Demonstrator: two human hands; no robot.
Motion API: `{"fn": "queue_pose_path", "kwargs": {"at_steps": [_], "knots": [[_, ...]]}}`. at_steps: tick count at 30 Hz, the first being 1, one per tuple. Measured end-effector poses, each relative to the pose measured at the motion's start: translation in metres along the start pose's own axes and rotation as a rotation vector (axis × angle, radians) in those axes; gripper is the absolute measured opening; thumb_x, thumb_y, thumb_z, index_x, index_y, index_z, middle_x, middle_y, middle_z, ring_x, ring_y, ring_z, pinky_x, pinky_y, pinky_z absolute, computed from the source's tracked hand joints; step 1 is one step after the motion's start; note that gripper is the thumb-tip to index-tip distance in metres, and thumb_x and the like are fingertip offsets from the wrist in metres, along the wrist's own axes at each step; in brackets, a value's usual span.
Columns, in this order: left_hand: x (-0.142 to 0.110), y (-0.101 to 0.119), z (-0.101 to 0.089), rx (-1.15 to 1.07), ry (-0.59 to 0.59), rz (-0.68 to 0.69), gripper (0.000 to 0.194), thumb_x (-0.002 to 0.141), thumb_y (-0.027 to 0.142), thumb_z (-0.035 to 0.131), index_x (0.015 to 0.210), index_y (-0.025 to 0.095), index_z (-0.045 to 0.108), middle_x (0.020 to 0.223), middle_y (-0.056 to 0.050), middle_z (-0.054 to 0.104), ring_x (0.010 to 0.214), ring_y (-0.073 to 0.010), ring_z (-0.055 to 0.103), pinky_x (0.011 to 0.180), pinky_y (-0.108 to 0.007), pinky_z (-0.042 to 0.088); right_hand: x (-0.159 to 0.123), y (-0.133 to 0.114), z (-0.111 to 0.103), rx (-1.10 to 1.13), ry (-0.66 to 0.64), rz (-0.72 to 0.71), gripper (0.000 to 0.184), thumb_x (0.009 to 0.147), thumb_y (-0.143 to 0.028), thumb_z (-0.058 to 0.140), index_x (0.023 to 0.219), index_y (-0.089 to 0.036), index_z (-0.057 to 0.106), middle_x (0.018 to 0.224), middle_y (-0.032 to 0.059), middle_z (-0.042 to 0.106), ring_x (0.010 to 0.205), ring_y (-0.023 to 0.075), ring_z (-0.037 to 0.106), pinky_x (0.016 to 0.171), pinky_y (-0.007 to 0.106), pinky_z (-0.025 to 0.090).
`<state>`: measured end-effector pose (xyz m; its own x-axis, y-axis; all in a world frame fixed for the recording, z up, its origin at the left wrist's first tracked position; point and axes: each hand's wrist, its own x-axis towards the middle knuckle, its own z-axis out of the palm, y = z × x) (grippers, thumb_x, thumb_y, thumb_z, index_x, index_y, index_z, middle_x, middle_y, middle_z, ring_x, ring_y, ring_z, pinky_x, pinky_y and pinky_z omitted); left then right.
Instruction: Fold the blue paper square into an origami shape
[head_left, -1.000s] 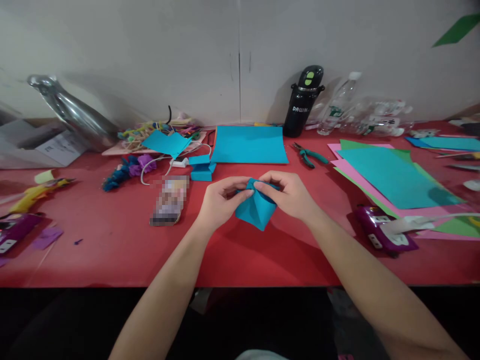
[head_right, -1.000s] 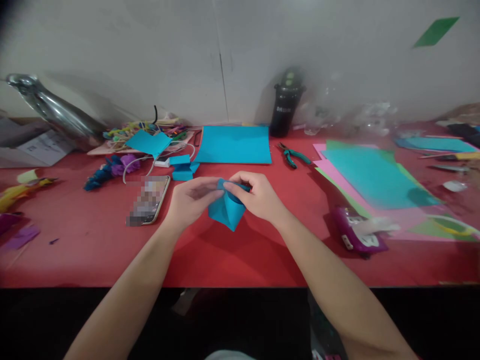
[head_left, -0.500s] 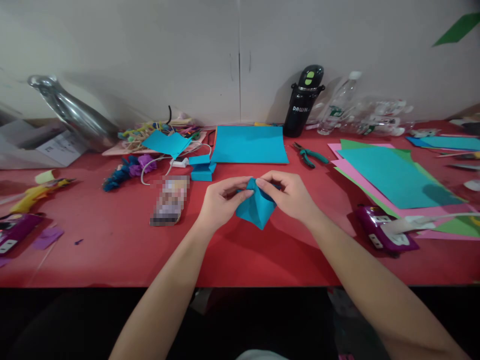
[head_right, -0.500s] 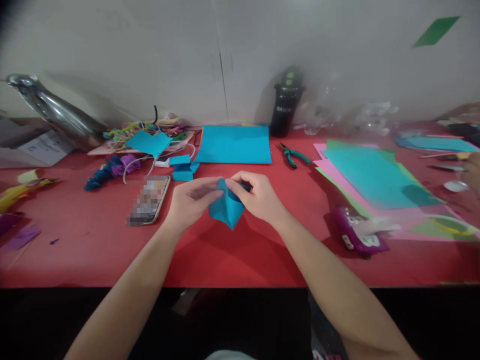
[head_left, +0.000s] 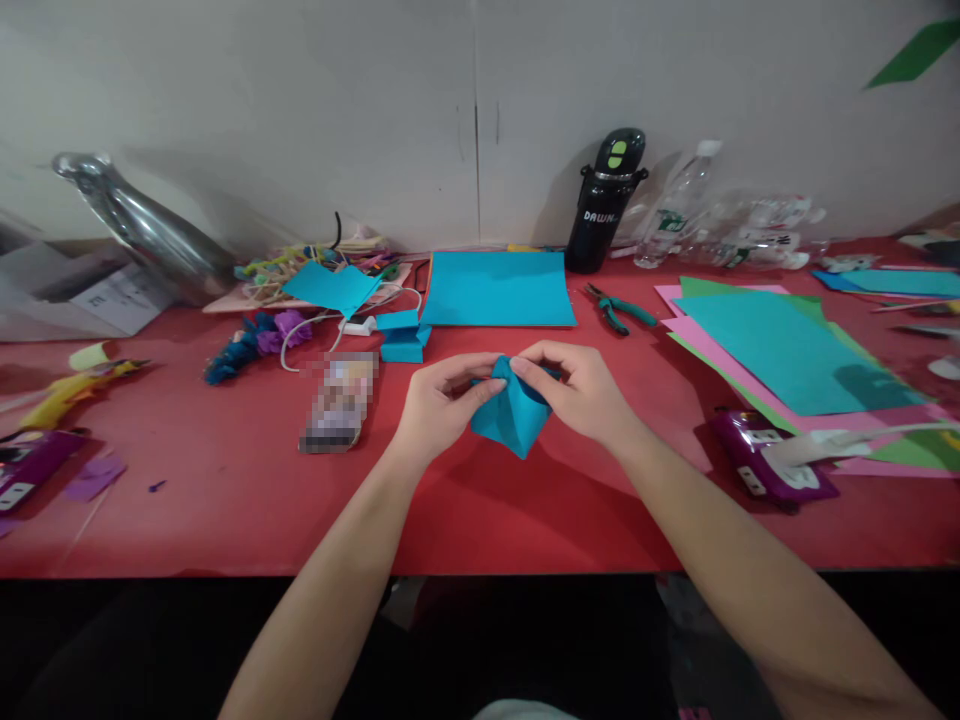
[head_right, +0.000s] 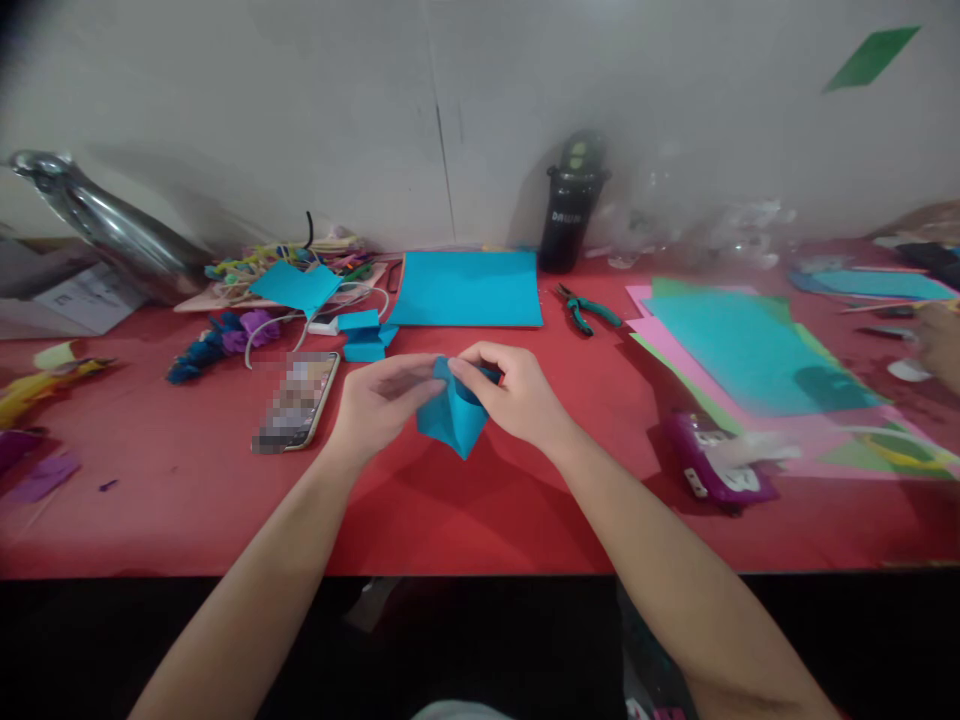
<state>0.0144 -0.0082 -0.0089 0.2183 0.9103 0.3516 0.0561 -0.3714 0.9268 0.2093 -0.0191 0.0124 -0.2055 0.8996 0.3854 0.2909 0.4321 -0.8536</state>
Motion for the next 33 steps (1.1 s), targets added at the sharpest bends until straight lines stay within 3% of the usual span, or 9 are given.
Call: {"fn": "queue_pose_path", "kwargs": {"at_steps": [4, 9, 14, 22, 26, 30, 33], "knots": [[0.000, 0.004, 0.000, 0.037, 0.028, 0.010, 0.029, 0.080, 0.035, 0.078, 0.104, 0.019, 0.076, 0.098, -0.008, 0.078, 0.090, -0.0233, 0.074, 0.077, -0.034, 0.062, -0.002, -0.002, 0.001, -0.095, 0.029, -0.084, 0.028, 0.096, -0.043, 0.057, 0.085, -0.021, 0.069, 0.079, 0.0031, 0.069, 0.072, 0.0171, 0.061, 0.069, 0.031, 0.050], [-0.001, 0.013, 0.001, 0.079, 0.086, 0.056, 0.017, 0.085, 0.033, 0.074, 0.094, 0.019, 0.076, 0.091, -0.006, 0.078, 0.083, -0.0197, 0.073, 0.076, -0.032, 0.060, -0.006, -0.001, 0.004, -0.311, 0.096, -0.338, 0.019, 0.098, -0.032, 0.055, 0.088, -0.023, 0.068, 0.085, 0.0041, 0.071, 0.080, 0.0198, 0.062, 0.080, 0.037, 0.050], [-0.002, 0.015, 0.000, 0.126, 0.108, 0.254, 0.008, 0.085, 0.027, 0.074, 0.092, 0.022, 0.075, 0.097, -0.005, 0.076, 0.094, -0.0208, 0.071, 0.089, -0.036, 0.058, -0.007, 0.003, 0.002, -0.377, 0.107, -0.469, 0.014, 0.097, -0.027, 0.056, 0.097, -0.026, 0.070, 0.095, 0.0039, 0.075, 0.086, 0.0214, 0.064, 0.082, 0.040, 0.052], [-0.001, 0.017, -0.004, 0.224, 0.113, 0.444, 0.012, 0.083, 0.021, 0.076, 0.095, 0.024, 0.077, 0.097, -0.005, 0.074, 0.091, -0.0189, 0.069, 0.083, -0.035, 0.058, -0.008, 0.008, -0.003, -0.506, 0.173, -0.612, 0.023, 0.094, -0.020, 0.061, 0.111, -0.030, 0.073, 0.105, 0.0023, 0.077, 0.092, 0.0232, 0.064, 0.084, 0.042, 0.053], [0.000, 0.015, -0.006, 0.290, 0.151, 0.512, 0.015, 0.082, 0.022, 0.078, 0.097, 0.025, 0.078, 0.097, -0.005, 0.072, 0.091, -0.0182, 0.068, 0.083, -0.034, 0.057, -0.005, 0.008, -0.003, -0.526, 0.249, -0.717, 0.025, 0.091, -0.015, 0.066, 0.112, -0.025, 0.073, 0.101, 0.0029, 0.078, 0.089, 0.0214, 0.064, 0.079, 0.039, 0.054], [0.000, 0.016, -0.005, 0.320, 0.184, 0.514, 0.015, 0.081, 0.018, 0.078, 0.094, 0.024, 0.078, 0.090, -0.004, 0.071, 0.080, -0.0143, 0.065, 0.070, -0.028, 0.054, -0.004, 0.008, -0.003, -0.548, 0.262, -0.757, 0.026, 0.088, -0.011, 0.068, 0.111, -0.023, 0.072, 0.100, 0.0036, 0.078, 0.088, 0.0210, 0.064, 0.078, 0.038, 0.054], [-0.001, 0.018, -0.004, 0.227, 0.141, 0.427, 0.013, 0.083, 0.018, 0.076, 0.094, 0.024, 0.078, 0.085, -0.003, 0.071, 0.071, -0.0126, 0.063, 0.058, -0.024, 0.050, -0.004, 0.008, -0.002, -0.552, 0.271, -0.763, 0.028, 0.087, -0.010, 0.068, 0.112, -0.023, 0.072, 0.101, 0.0031, 0.078, 0.088, 0.0212, 0.065, 0.078, 0.038, 0.054]]}}
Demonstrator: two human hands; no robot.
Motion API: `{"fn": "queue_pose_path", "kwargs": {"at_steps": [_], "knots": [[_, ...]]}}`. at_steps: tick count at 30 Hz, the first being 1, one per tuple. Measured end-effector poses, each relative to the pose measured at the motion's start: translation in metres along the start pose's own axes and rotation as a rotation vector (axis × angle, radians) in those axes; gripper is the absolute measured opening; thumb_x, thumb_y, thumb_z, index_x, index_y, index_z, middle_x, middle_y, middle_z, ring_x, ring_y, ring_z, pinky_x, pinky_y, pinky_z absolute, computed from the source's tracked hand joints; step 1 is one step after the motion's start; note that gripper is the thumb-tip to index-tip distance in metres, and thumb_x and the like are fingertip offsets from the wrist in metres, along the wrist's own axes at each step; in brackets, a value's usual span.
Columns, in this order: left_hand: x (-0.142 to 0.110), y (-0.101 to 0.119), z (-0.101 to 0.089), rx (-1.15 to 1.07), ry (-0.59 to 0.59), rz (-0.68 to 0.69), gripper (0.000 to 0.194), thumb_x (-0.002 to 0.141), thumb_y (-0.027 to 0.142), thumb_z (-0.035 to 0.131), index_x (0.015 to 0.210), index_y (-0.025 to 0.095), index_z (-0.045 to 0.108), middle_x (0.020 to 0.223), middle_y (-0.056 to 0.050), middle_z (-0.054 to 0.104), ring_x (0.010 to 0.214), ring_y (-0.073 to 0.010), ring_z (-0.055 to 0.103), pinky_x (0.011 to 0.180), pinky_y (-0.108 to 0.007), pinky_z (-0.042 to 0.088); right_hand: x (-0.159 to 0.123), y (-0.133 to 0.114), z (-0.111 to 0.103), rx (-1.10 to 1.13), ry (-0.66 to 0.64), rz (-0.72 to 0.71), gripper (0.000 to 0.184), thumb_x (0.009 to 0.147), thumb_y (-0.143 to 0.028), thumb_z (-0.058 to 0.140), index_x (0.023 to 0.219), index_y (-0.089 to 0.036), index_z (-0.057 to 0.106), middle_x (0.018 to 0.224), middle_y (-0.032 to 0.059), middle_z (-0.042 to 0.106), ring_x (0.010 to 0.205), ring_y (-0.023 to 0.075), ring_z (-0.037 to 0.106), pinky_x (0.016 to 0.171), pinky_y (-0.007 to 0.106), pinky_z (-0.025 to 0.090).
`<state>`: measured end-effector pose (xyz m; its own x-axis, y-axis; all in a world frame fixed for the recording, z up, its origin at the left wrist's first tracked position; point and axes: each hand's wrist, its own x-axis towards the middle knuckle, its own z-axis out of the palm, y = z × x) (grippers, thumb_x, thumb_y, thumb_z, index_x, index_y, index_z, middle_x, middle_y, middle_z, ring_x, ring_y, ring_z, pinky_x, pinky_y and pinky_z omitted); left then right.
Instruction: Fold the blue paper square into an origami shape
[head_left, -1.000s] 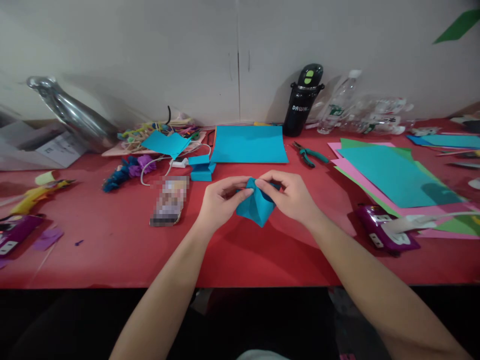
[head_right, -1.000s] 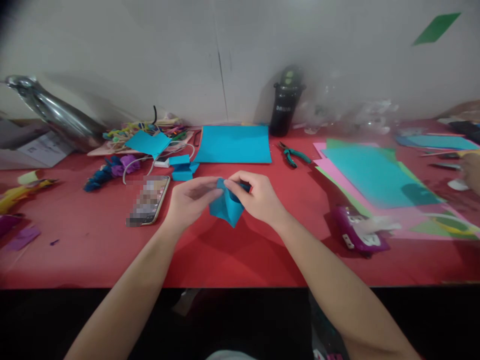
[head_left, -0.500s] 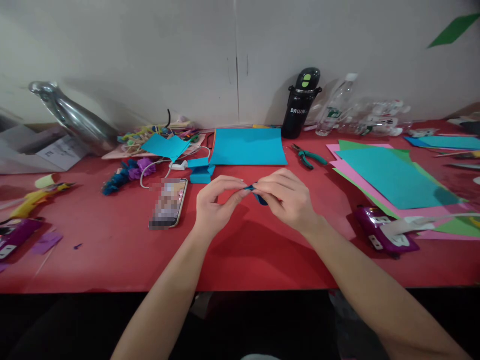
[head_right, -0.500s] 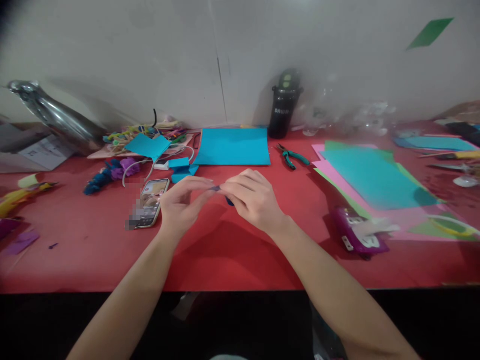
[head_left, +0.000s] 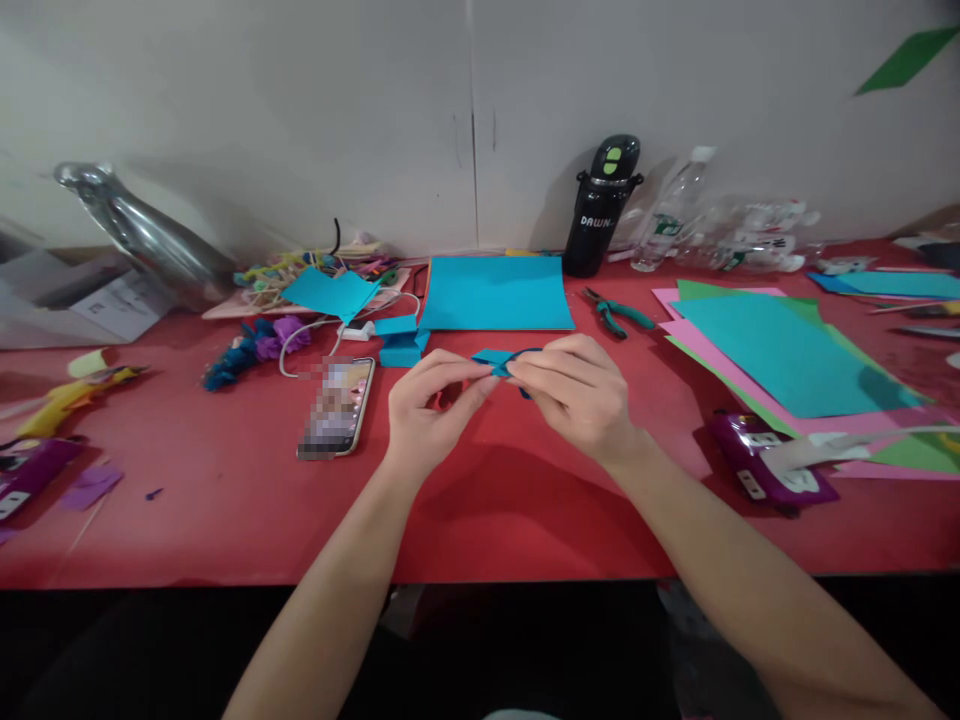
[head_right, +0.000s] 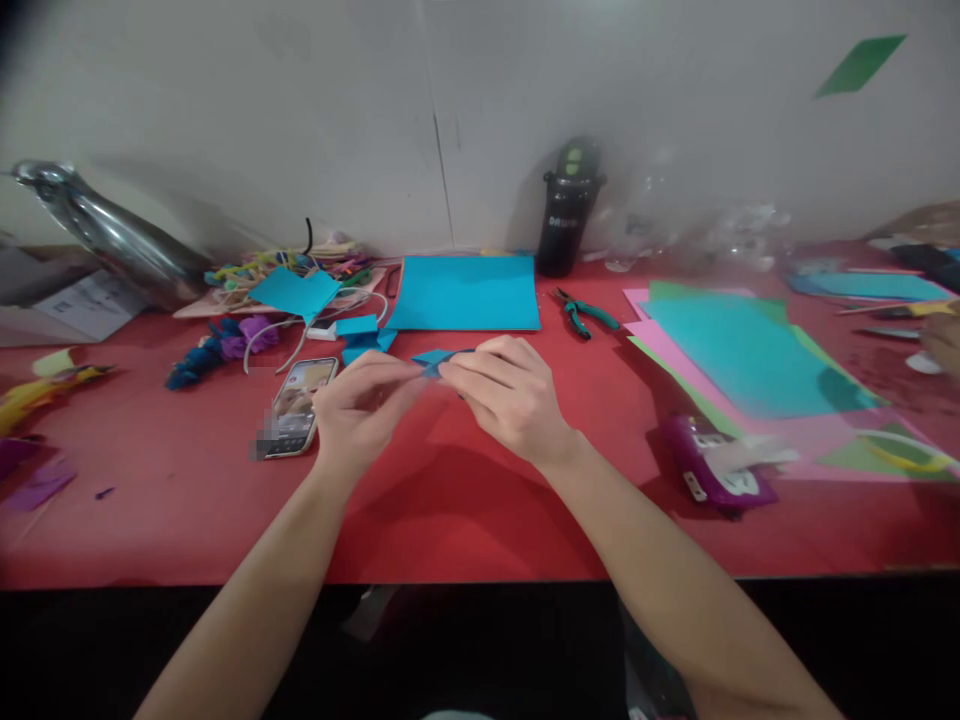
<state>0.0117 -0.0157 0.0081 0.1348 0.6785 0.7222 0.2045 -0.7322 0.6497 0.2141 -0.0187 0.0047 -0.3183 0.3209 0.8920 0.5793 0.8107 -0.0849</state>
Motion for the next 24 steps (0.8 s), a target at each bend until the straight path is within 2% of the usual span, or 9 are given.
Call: {"fn": "queue_pose_path", "kwargs": {"at_steps": [4, 9, 14, 20, 24], "knots": [[-0.0009, 0.0040, 0.0016, -0.126, -0.019, -0.167, 0.009, 0.082, 0.024, 0.076, 0.091, 0.021, 0.077, 0.085, -0.004, 0.073, 0.065, -0.0118, 0.063, 0.053, -0.023, 0.050, -0.0009, -0.0007, 0.0006, 0.012, 0.010, 0.019, 0.029, 0.087, -0.009, 0.068, 0.112, -0.023, 0.072, 0.101, 0.0032, 0.078, 0.088, 0.0209, 0.065, 0.078, 0.038, 0.055], [-0.0007, 0.0068, 0.0029, -0.217, -0.024, -0.325, 0.013, 0.080, 0.028, 0.079, 0.088, 0.019, 0.076, 0.070, -0.001, 0.072, 0.049, -0.0094, 0.061, 0.047, -0.021, 0.052, -0.0016, -0.0009, 0.0011, 0.035, 0.015, 0.031, 0.030, 0.087, -0.008, 0.068, 0.113, -0.023, 0.071, 0.102, 0.0039, 0.078, 0.090, 0.0208, 0.065, 0.079, 0.038, 0.056], [-0.0003, 0.0078, 0.0018, -0.270, -0.043, -0.338, 0.011, 0.081, 0.025, 0.078, 0.089, 0.019, 0.075, 0.066, 0.000, 0.069, 0.050, -0.0096, 0.063, 0.048, -0.019, 0.054, -0.0022, -0.0008, 0.0018, 0.050, 0.026, 0.031, 0.031, 0.086, -0.007, 0.068, 0.113, -0.024, 0.071, 0.102, 0.0037, 0.078, 0.090, 0.0206, 0.065, 0.079, 0.038, 0.057], [-0.0008, 0.0085, 0.0013, -0.308, -0.054, -0.323, 0.009, 0.082, 0.022, 0.076, 0.090, 0.018, 0.074, 0.074, -0.001, 0.070, 0.057, -0.0106, 0.066, 0.052, -0.021, 0.056, -0.0035, 0.0003, 0.0019, 0.064, 0.018, 0.024, 0.035, 0.087, -0.007, 0.068, 0.117, -0.025, 0.070, 0.105, 0.0027, 0.077, 0.091, 0.0205, 0.065, 0.081, 0.038, 0.057], [-0.0012, 0.0081, 0.0016, -0.423, -0.051, -0.363, 0.011, 0.084, 0.021, 0.075, 0.094, 0.019, 0.070, 0.074, -0.001, 0.071, 0.059, -0.0123, 0.067, 0.055, -0.023, 0.058, -0.0030, -0.0003, 0.0013, 0.031, 0.030, 0.020, 0.034, 0.088, -0.010, 0.068, 0.117, -0.027, 0.071, 0.105, 0.0022, 0.078, 0.091, 0.0206, 0.065, 0.080, 0.038, 0.056]]}}
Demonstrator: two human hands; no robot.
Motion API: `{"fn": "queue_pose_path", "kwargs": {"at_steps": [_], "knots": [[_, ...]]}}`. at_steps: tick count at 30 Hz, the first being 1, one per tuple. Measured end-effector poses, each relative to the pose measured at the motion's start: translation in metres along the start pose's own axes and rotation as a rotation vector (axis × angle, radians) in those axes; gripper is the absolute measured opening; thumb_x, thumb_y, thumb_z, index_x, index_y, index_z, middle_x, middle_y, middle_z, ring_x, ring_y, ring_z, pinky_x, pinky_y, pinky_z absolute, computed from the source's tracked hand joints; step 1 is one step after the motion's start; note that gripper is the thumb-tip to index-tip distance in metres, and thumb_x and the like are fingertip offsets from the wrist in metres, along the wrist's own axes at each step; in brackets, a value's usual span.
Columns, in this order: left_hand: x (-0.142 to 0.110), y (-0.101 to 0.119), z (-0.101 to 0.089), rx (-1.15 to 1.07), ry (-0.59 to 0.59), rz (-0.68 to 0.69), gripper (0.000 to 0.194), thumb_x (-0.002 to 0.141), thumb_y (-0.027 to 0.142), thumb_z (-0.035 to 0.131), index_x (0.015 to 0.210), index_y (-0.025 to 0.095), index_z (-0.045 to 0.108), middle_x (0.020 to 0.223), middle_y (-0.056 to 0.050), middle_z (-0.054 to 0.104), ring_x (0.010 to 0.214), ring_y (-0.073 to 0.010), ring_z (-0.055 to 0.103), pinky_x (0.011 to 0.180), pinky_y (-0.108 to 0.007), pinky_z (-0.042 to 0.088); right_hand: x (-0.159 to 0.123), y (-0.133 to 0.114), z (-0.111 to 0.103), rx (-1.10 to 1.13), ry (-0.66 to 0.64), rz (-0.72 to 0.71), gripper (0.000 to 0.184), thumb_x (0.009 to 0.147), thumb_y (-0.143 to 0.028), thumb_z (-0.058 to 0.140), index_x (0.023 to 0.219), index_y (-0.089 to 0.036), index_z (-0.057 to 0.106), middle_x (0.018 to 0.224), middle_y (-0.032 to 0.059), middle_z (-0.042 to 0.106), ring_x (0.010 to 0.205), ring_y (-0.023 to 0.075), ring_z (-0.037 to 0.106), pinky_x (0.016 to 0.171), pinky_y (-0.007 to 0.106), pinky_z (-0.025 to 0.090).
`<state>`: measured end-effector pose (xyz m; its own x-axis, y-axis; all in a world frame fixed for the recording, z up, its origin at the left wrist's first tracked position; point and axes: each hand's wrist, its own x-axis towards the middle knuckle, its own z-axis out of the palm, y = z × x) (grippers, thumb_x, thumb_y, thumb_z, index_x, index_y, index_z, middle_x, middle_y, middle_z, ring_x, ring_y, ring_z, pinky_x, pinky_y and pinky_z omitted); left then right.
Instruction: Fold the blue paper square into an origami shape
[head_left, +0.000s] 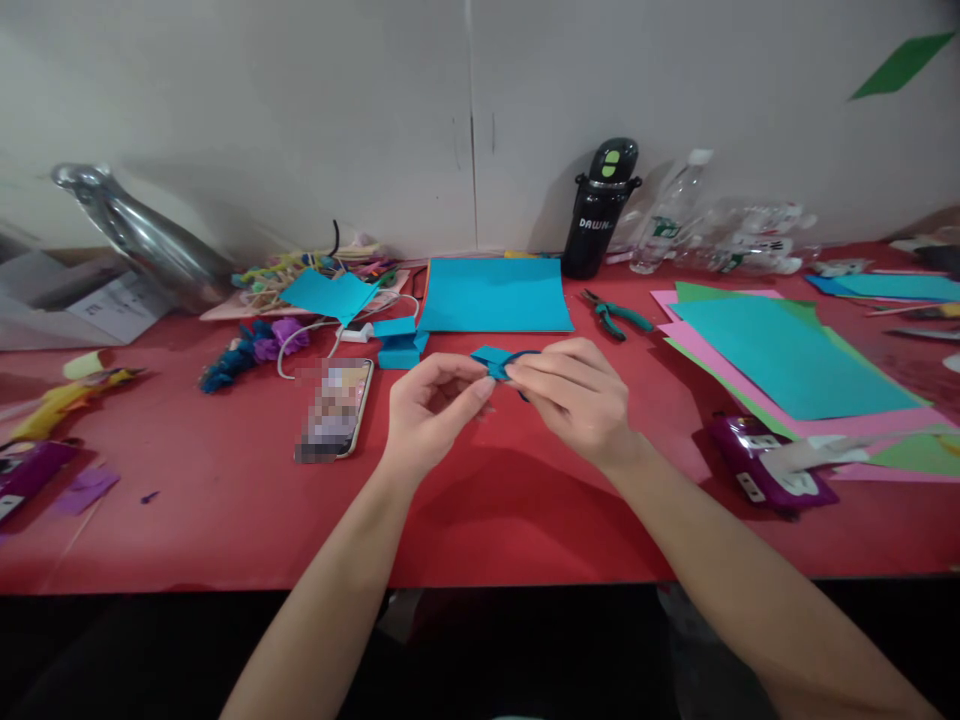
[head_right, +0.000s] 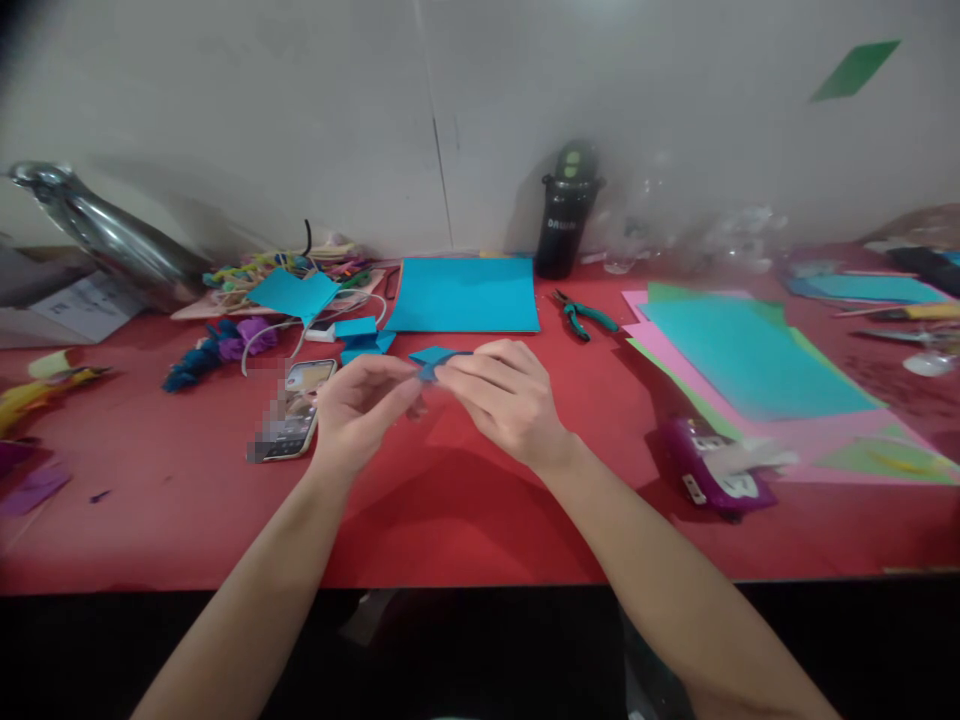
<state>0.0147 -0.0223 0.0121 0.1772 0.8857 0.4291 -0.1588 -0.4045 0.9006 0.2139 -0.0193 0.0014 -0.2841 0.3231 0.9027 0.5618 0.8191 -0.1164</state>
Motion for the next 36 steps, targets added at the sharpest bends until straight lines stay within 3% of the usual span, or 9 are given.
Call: {"fn": "queue_pose_path", "kwargs": {"at_steps": [7, 14, 21, 36], "knots": [[0.0022, -0.0032, -0.0032, -0.215, -0.021, -0.124, 0.009, 0.088, 0.024, 0.071, 0.094, 0.019, 0.068, 0.083, -0.003, 0.074, 0.075, -0.0177, 0.075, 0.070, -0.029, 0.062, 0.0012, -0.0015, -0.0016, -0.043, -0.020, -0.018, 0.031, 0.086, -0.011, 0.071, 0.113, -0.025, 0.072, 0.104, 0.0016, 0.078, 0.089, 0.0204, 0.065, 0.079, 0.038, 0.054], [0.0014, -0.0028, -0.0003, -0.030, 0.009, -0.069, 0.023, 0.078, 0.025, 0.081, 0.101, 0.020, 0.075, 0.090, -0.005, 0.079, 0.083, -0.0194, 0.076, 0.080, -0.031, 0.064, 0.0001, 0.0006, 0.0013, -0.049, -0.027, -0.026, 0.029, 0.087, -0.012, 0.070, 0.112, -0.025, 0.072, 0.104, 0.0015, 0.078, 0.090, 0.0199, 0.064, 0.080, 0.037, 0.053], [0.0026, -0.0032, -0.0014, 0.103, 0.064, -0.049, 0.023, 0.075, 0.030, 0.084, 0.095, 0.020, 0.079, 0.089, -0.006, 0.079, 0.080, -0.0200, 0.076, 0.076, -0.032, 0.065, -0.0013, -0.0006, 0.0012, -0.051, -0.064, -0.006, 0.029, 0.090, -0.015, 0.067, 0.115, -0.028, 0.072, 0.106, 0.0013, 0.077, 0.091, 0.0204, 0.064, 0.080, 0.038, 0.052], [0.0026, -0.0028, -0.0017, 0.081, 0.050, -0.044, 0.016, 0.078, 0.028, 0.082, 0.091, 0.020, 0.078, 0.088, -0.005, 0.078, 0.081, -0.0187, 0.075, 0.078, -0.031, 0.063, -0.0003, -0.0022, 0.0041, -0.064, -0.036, 0.016, 0.025, 0.090, -0.017, 0.068, 0.112, -0.028, 0.072, 0.105, 0.0016, 0.078, 0.091, 0.0196, 0.065, 0.080, 0.037, 0.050]]}}
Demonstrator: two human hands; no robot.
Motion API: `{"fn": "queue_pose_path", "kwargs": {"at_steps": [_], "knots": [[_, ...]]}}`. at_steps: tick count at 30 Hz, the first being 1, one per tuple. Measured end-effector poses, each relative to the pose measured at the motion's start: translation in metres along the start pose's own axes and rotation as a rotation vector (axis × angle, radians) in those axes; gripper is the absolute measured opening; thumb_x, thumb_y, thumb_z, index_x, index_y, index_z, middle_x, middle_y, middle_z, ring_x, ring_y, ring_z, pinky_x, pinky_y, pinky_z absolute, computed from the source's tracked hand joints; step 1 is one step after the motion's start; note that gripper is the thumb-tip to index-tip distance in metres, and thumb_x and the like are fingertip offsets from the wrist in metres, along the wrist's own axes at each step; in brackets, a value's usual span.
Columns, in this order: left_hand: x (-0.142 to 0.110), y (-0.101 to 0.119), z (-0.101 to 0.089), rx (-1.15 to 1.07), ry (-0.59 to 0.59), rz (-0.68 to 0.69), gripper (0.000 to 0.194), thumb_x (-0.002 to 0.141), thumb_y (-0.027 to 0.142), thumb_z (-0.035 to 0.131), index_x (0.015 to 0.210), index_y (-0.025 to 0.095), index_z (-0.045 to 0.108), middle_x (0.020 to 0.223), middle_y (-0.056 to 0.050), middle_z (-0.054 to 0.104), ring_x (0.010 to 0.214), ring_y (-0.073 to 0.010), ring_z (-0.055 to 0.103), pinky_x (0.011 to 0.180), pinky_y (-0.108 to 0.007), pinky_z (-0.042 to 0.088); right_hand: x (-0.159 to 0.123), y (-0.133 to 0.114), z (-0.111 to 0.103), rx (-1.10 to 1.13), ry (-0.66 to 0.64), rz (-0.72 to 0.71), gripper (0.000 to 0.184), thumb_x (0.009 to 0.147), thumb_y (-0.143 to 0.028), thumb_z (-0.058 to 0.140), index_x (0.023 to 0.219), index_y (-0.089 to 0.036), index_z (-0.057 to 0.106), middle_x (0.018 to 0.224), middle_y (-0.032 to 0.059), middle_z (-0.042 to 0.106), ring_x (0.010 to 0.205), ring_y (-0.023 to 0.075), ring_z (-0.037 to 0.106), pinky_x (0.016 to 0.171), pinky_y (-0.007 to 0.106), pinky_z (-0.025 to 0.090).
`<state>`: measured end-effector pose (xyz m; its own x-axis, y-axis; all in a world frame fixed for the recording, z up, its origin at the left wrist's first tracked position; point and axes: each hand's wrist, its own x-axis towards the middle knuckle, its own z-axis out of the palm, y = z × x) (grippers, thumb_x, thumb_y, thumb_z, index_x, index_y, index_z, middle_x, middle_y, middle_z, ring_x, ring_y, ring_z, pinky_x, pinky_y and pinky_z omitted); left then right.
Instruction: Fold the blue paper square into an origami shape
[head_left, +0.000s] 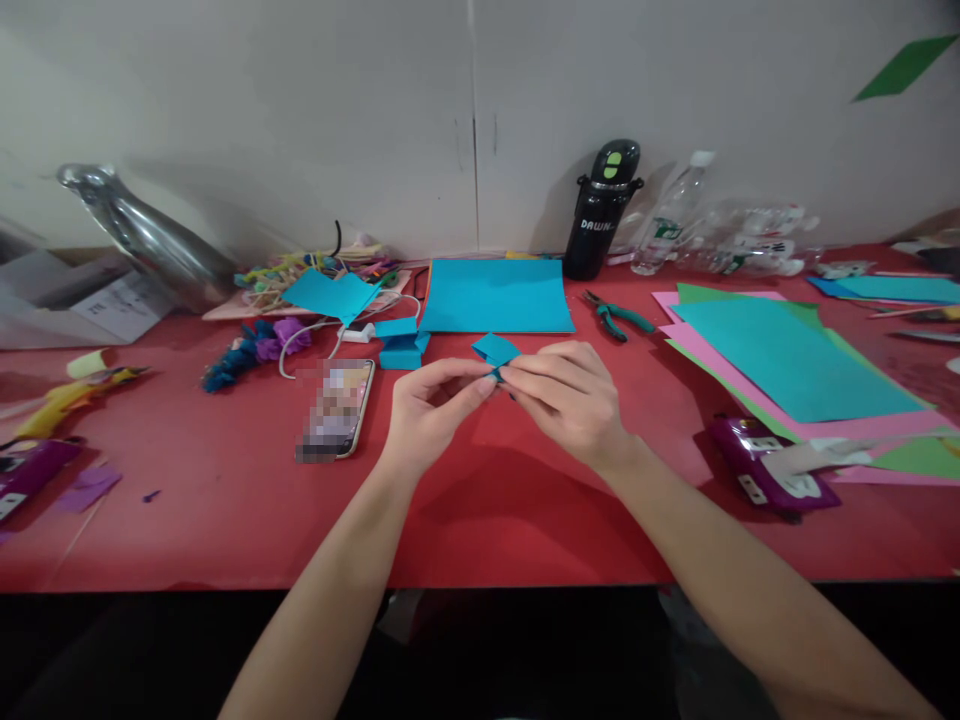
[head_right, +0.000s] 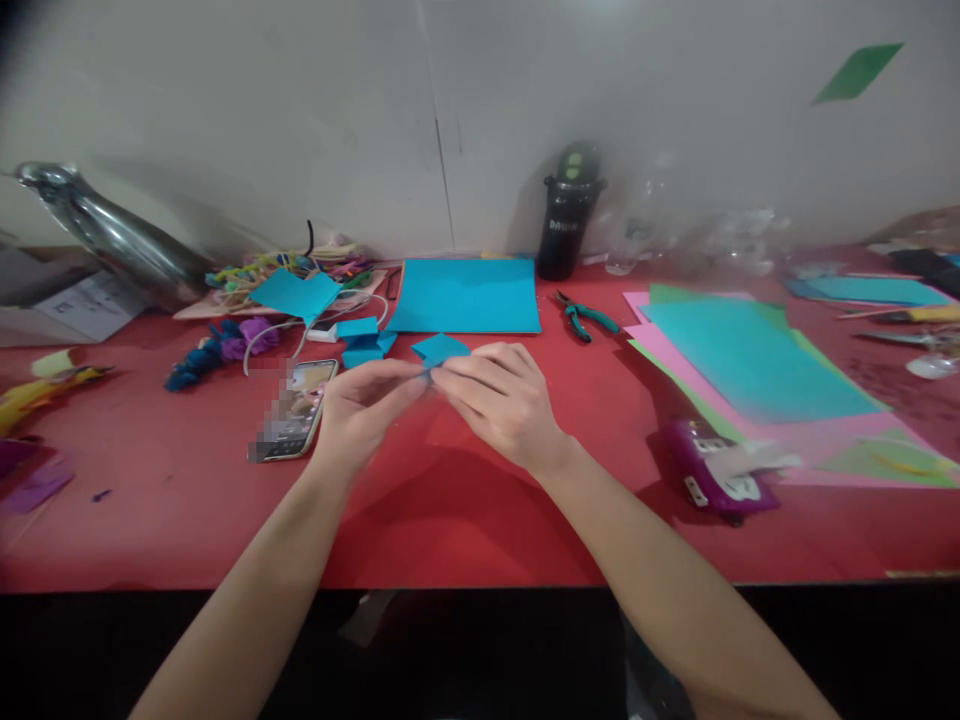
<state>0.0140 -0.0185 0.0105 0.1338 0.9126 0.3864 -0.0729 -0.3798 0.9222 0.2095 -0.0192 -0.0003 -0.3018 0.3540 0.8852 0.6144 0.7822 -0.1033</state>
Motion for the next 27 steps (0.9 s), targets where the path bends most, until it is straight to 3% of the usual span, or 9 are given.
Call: {"fn": "queue_pose_path", "kwargs": {"at_steps": [10, 15, 20, 27], "knots": [[0.0023, -0.0056, -0.0043, 0.008, 0.053, -0.008, 0.014, 0.075, 0.029, 0.083, 0.087, 0.022, 0.079, 0.083, -0.003, 0.077, 0.075, -0.0164, 0.072, 0.071, -0.027, 0.061, 0.0004, 0.0005, 0.0006, -0.030, 0.070, 0.033, 0.030, 0.087, -0.019, 0.072, 0.114, -0.032, 0.069, 0.110, 0.0032, 0.074, 0.100, 0.0226, 0.066, 0.089, 0.042, 0.052], [0.0027, -0.0055, -0.0048, 0.015, 0.034, 0.011, 0.014, 0.076, 0.028, 0.083, 0.088, 0.023, 0.079, 0.084, -0.003, 0.077, 0.076, -0.0164, 0.072, 0.072, -0.027, 0.061, 0.0026, -0.0011, -0.0007, -0.058, 0.063, 0.046, 0.029, 0.087, -0.019, 0.073, 0.113, -0.031, 0.070, 0.108, 0.0041, 0.073, 0.101, 0.0232, 0.065, 0.088, 0.041, 0.050], [0.0016, -0.0042, -0.0031, 0.013, 0.003, 0.019, 0.014, 0.077, 0.028, 0.082, 0.089, 0.023, 0.078, 0.086, -0.004, 0.077, 0.078, -0.0172, 0.072, 0.074, -0.029, 0.061, 0.0024, -0.0046, -0.0001, -0.120, 0.038, 0.040, 0.027, 0.089, -0.018, 0.070, 0.113, -0.031, 0.071, 0.093, 0.0025, 0.072, 0.093, 0.0213, 0.062, 0.083, 0.039, 0.044], [0.0009, -0.0033, -0.0025, 0.029, -0.005, 0.010, 0.015, 0.077, 0.030, 0.082, 0.089, 0.022, 0.078, 0.086, -0.004, 0.078, 0.079, -0.0180, 0.072, 0.074, -0.030, 0.062, -0.0008, -0.0041, 0.0010, -0.059, 0.049, 0.048, 0.032, 0.090, -0.012, 0.066, 0.112, -0.034, 0.072, 0.097, 0.0017, 0.072, 0.091, 0.0202, 0.061, 0.083, 0.039, 0.045]]}}
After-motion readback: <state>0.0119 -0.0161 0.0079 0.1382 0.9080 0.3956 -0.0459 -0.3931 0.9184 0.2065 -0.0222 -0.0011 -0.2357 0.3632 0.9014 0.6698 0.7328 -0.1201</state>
